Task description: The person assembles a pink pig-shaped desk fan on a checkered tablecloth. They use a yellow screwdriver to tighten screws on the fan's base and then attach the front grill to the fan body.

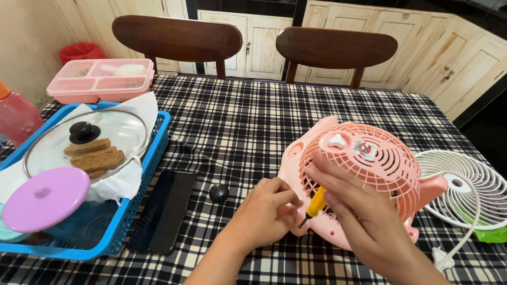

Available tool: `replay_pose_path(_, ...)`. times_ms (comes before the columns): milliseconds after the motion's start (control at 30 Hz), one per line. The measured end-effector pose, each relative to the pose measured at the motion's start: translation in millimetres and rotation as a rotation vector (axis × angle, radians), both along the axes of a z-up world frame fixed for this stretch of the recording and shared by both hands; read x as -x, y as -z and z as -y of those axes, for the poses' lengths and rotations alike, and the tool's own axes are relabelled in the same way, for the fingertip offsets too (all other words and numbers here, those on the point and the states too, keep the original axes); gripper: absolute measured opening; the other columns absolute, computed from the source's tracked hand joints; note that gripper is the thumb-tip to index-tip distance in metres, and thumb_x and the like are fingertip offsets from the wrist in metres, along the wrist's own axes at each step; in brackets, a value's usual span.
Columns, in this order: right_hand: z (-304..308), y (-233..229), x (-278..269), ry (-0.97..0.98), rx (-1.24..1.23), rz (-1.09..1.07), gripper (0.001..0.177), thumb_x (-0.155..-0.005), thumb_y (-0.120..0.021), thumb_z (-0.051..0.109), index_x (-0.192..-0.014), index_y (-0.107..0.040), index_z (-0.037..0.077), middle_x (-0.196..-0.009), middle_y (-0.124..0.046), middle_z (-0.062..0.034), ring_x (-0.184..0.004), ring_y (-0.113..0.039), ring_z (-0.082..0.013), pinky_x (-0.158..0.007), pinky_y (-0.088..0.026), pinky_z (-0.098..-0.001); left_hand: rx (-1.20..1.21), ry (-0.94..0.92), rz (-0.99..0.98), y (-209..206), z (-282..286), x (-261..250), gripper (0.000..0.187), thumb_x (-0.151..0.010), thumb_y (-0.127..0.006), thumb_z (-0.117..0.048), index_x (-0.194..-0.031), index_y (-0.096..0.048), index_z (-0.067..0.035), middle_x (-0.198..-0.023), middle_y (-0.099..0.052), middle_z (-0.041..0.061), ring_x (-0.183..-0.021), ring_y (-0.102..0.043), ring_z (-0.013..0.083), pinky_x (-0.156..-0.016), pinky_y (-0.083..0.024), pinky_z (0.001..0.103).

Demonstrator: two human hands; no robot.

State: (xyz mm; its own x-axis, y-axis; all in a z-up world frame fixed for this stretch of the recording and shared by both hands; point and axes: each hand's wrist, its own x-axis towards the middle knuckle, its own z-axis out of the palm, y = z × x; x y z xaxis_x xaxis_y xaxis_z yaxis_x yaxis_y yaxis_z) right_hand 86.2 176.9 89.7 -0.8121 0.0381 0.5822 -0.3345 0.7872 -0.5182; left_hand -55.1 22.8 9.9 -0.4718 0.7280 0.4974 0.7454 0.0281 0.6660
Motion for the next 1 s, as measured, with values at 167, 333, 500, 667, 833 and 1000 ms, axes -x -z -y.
replay_pose_path(167,-7,12,-2,0.052,0.083,0.083,0.035,-0.095,-0.069,0.009,-0.13,-0.073,0.009,-0.114,-0.072,-0.0075,-0.098,-0.072,-0.0171,-0.081,-0.061,-0.0284,0.007,0.014,-0.003,0,1,1,0.018,-0.076,-0.074,-0.01,-0.094,-0.077,-0.01,-0.1,-0.068,0.006,-0.095,-0.062,0.0268,-0.085,-0.055,0.037)
replay_pose_path(333,-3,2,-5,-0.129,0.001,0.042,0.042,-0.094,-0.058,0.003,-0.136,-0.065,0.004,-0.125,-0.076,-0.0125,-0.114,-0.074,-0.0226,-0.094,-0.056,-0.0334,0.041,0.02,0.018,-1,2,2,0.021,-0.073,-0.077,-0.014,-0.094,-0.077,-0.01,-0.101,-0.068,0.006,-0.097,-0.062,0.0275,-0.084,-0.055,0.038)
replay_pose_path(500,6,0,0,0.15,-0.1,0.15,0.043,-0.091,-0.067,0.009,-0.134,-0.067,0.009,-0.126,-0.064,-0.0137,-0.11,-0.064,-0.0243,-0.088,-0.055,-0.0338,0.02,0.009,0.005,1,1,0,0.018,-0.077,-0.075,-0.012,-0.095,-0.077,-0.01,-0.104,-0.067,0.006,-0.1,-0.062,0.028,-0.088,-0.054,0.039)
replay_pose_path(667,1,14,-5,0.049,0.177,0.201,0.044,-0.088,-0.072,0.005,-0.132,-0.072,0.012,-0.119,-0.073,-0.005,-0.099,-0.072,-0.0186,-0.076,-0.062,-0.0284,0.059,0.007,0.032,2,2,1,0.019,-0.079,-0.073,-0.013,-0.097,-0.077,-0.011,-0.105,-0.068,0.005,-0.099,-0.061,0.027,-0.088,-0.055,0.038)
replay_pose_path(833,-5,8,-6,-0.125,-0.08,0.035,0.048,-0.091,-0.057,-0.009,-0.138,-0.062,0.001,-0.147,-0.058,-0.021,-0.132,-0.059,-0.0359,-0.104,-0.046,-0.0414,0.057,0.007,0.022,2,1,0,0.019,-0.079,-0.074,-0.014,-0.097,-0.076,-0.01,-0.105,-0.066,0.006,-0.102,-0.061,0.0277,-0.091,-0.053,0.039)
replay_pose_path(1000,-4,23,-4,0.116,0.038,0.195,0.043,-0.089,-0.075,0.012,-0.132,-0.074,0.017,-0.125,-0.071,-0.005,-0.106,-0.07,-0.0203,-0.09,-0.06,-0.0338,0.114,0.003,0.051,3,0,3,0.019,-0.079,-0.074,-0.015,-0.098,-0.077,-0.011,-0.104,-0.067,0.005,-0.1,-0.062,0.0263,-0.089,-0.054,0.038)
